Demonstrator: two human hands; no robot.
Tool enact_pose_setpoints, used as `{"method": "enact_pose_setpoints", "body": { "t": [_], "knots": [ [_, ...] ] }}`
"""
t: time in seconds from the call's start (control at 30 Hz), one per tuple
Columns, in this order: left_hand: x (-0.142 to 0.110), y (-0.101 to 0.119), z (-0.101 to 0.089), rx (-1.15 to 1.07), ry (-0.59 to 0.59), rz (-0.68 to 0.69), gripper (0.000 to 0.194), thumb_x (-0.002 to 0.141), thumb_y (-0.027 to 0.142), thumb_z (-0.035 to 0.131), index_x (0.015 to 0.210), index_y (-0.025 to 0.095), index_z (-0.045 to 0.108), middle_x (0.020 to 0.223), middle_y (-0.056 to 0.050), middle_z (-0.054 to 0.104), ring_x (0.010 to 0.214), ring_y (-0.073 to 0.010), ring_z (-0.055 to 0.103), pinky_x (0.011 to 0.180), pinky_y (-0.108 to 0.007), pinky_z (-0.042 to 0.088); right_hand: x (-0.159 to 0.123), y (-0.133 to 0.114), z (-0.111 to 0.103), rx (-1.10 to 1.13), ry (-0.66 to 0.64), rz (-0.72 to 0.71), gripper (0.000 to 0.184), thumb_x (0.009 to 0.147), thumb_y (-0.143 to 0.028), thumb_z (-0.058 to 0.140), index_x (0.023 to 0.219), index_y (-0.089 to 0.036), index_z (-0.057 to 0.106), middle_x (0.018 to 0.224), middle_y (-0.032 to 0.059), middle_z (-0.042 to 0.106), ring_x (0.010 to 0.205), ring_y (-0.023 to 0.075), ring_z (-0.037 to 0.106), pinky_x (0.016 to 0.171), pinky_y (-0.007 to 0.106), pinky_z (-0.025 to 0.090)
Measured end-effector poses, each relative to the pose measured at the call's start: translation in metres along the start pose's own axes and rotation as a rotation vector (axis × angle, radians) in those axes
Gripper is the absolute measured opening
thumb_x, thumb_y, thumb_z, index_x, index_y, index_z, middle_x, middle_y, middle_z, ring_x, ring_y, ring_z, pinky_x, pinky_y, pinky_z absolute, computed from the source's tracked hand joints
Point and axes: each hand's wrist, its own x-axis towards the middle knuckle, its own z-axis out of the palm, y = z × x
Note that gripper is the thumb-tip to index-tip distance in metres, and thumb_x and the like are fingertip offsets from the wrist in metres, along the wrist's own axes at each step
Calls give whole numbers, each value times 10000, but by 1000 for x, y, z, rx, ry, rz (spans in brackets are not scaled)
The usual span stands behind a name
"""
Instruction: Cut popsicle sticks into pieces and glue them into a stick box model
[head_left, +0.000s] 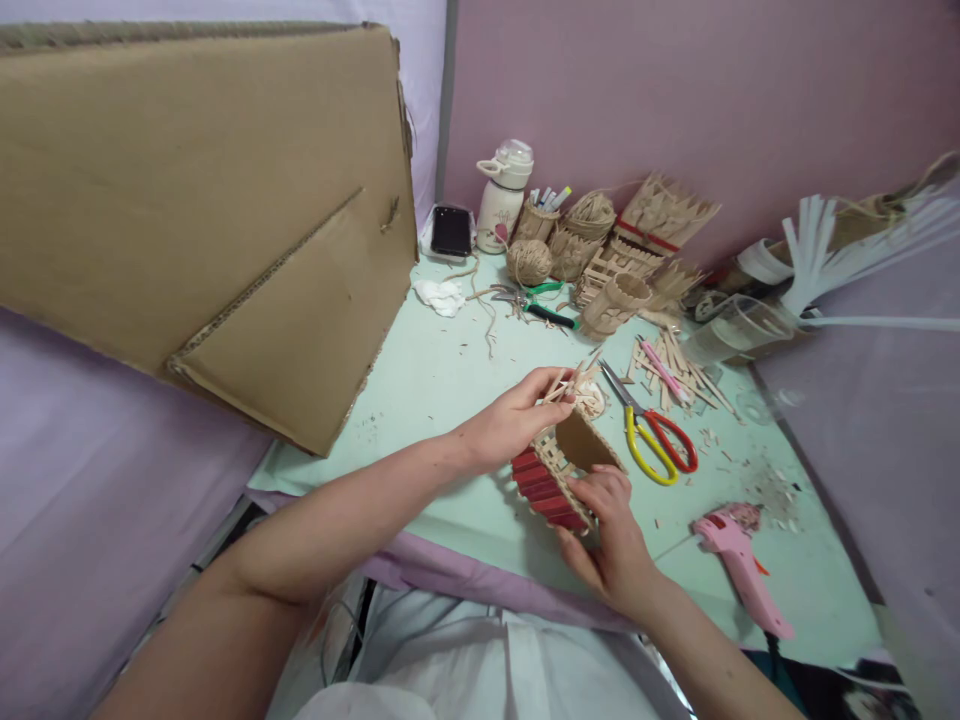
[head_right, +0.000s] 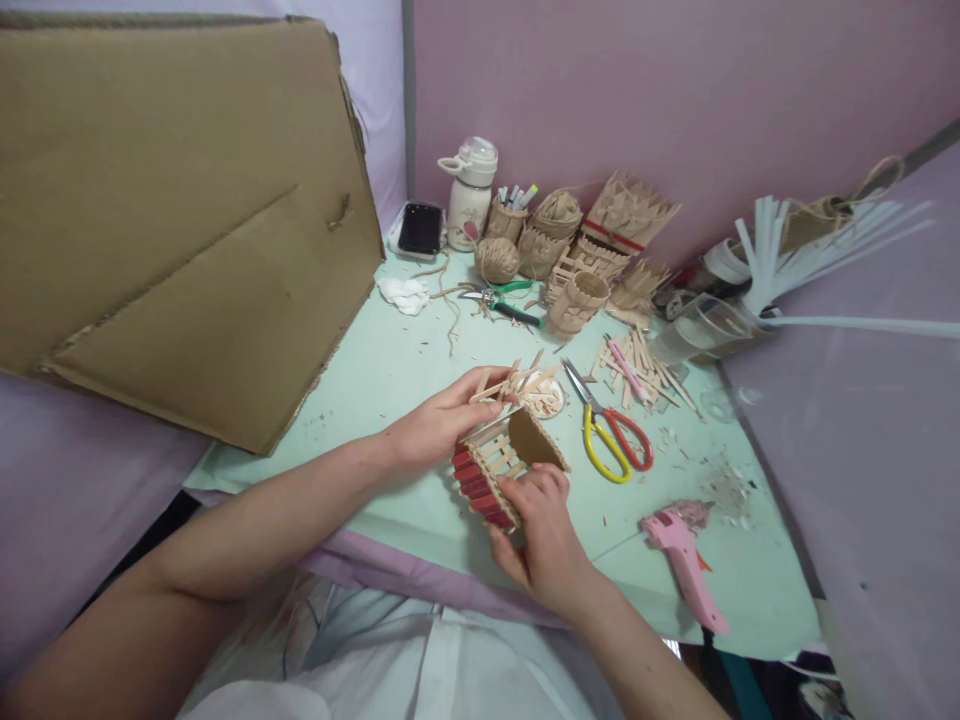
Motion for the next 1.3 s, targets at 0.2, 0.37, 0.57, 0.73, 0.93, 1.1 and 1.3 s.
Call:
{"method": "enact_pose_setpoints", "body": {
  "t": [0.2,0.37,0.57,0.73,0.93,1.1,1.3],
  "knots": [
    [-2,3,0,19,-20,-14,395,802,188,504,1195,185,472,1315,-73,473,1220,-200,413,1011,-326,308,2,-2,-3,6,-35,18,531,742,-146,517,1236,-228,337,849,32,463,819,219,452,851,515,348],
    [-2,3,0,26,-36,-22,415,801,205,512,1213,183,466,1308,-76,479,1216,-207,417,1011,-335,306,2,-3,-4,20,-58,32,521,739,-132,525,1220,-220,345,868,37,479,825,216,447,862,503,330],
    [0,0,-1,28,-29,-21,406,809,224,516,1208,176,458,1313,-77,469,1223,-203,411,1005,-324,316,3,-3,-5,9,-44,25,494,746,-141,515,1207,-219,355,854,33,483,813,212,448,852,494,338],
    [1,1,-4,54,-51,-21,414,816,244,519,1222,184,458,1342,-81,452,1247,-209,395,1013,-336,314,1,-3,-3,-21,-49,29,510,759,-156,533,1232,-213,350,864,34,504,818,208,467,866,489,338],
    [3,12,-21,211,-107,-65,533,783,260,588,1281,201,408,1394,-98,401,1266,-219,380,1024,-359,309,7,-10,0,-95,-56,74,427,802,-180,540,1206,-179,400,818,30,536,804,201,472,855,455,337],
    [-4,8,-38,288,12,-33,440,769,345,611,1164,175,515,1285,-120,500,1185,-242,457,994,-388,339,17,-23,5,-165,-15,113,329,837,-186,528,1159,-157,472,832,49,605,806,199,487,827,417,343],
    [-30,-21,-42,271,77,38,852,674,321,724,1380,250,251,1327,-120,412,1277,-226,362,1075,-383,259,21,-32,14,-185,5,170,371,852,-240,546,1195,-117,479,877,79,632,851,214,505,868,444,344]
  ]
}}
